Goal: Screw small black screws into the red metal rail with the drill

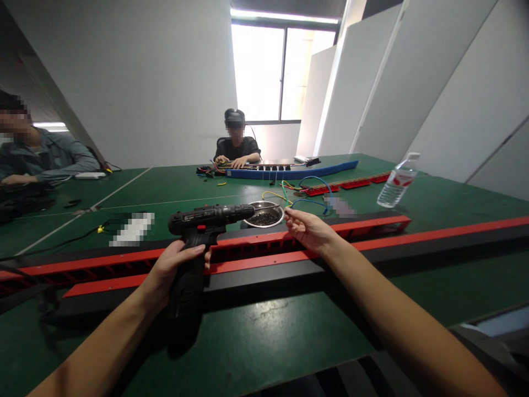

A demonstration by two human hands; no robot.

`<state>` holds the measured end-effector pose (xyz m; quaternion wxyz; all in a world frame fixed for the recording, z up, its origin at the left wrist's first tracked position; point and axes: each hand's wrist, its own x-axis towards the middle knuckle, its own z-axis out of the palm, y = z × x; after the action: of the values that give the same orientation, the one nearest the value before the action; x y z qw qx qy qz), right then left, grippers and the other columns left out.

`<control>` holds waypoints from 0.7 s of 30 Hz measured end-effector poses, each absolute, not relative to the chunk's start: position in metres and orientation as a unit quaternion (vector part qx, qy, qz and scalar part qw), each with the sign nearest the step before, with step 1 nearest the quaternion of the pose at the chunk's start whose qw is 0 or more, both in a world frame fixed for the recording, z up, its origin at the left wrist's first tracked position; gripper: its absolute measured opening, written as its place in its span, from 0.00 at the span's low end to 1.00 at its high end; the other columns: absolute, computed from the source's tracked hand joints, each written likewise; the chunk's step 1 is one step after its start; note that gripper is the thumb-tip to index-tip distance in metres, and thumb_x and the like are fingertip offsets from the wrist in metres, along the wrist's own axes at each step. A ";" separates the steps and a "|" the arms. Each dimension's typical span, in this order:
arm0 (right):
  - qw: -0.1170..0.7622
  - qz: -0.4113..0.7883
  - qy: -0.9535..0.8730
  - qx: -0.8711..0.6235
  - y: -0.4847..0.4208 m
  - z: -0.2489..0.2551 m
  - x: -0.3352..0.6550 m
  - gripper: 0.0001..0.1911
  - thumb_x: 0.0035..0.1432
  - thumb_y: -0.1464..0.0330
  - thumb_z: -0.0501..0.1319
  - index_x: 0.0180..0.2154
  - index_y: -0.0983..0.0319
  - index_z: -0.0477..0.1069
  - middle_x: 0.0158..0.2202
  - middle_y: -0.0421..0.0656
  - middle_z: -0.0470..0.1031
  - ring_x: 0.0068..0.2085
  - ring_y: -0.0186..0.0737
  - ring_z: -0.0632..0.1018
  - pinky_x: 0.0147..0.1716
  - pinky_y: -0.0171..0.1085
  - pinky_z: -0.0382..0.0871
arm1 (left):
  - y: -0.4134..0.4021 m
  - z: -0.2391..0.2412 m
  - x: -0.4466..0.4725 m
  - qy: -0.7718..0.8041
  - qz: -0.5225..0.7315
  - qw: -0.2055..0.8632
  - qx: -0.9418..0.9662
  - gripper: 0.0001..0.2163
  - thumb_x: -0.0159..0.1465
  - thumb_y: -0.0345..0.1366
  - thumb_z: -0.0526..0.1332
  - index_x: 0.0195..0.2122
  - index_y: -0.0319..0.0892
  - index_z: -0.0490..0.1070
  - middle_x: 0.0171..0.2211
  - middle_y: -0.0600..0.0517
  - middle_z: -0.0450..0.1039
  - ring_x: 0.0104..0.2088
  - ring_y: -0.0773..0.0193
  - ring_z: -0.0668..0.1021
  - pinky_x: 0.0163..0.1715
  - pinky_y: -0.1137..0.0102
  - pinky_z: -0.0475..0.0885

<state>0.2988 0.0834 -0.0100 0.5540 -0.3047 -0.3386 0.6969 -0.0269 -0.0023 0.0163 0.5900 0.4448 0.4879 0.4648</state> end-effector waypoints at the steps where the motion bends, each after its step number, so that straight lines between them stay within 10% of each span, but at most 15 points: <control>1: 0.557 0.694 -0.338 -0.307 0.084 -0.010 0.299 0.06 0.55 0.72 0.73 0.36 0.64 0.79 0.32 0.40 0.79 0.30 0.26 0.77 0.28 0.22 0.74 | -0.003 0.016 -0.027 0.487 0.465 0.591 0.445 0.11 0.57 0.39 0.71 0.34 0.36 0.76 0.29 0.49 0.76 0.27 0.65 0.77 0.25 0.75 0.73; 21: 0.564 0.662 -0.372 -0.325 0.078 -0.008 0.295 0.11 0.51 0.71 0.76 0.36 0.63 0.79 0.33 0.42 0.81 0.32 0.29 0.80 0.33 0.25 0.75 | 0.005 0.008 -0.034 0.487 0.435 0.598 0.464 0.14 0.56 0.39 0.73 0.36 0.34 0.75 0.29 0.48 0.78 0.27 0.64 0.80 0.26 0.75 0.74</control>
<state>0.2954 0.0776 -0.0077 0.5638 -0.3248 -0.3722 0.6619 -0.0340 0.0053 0.0082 0.5980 0.4642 0.4875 0.4350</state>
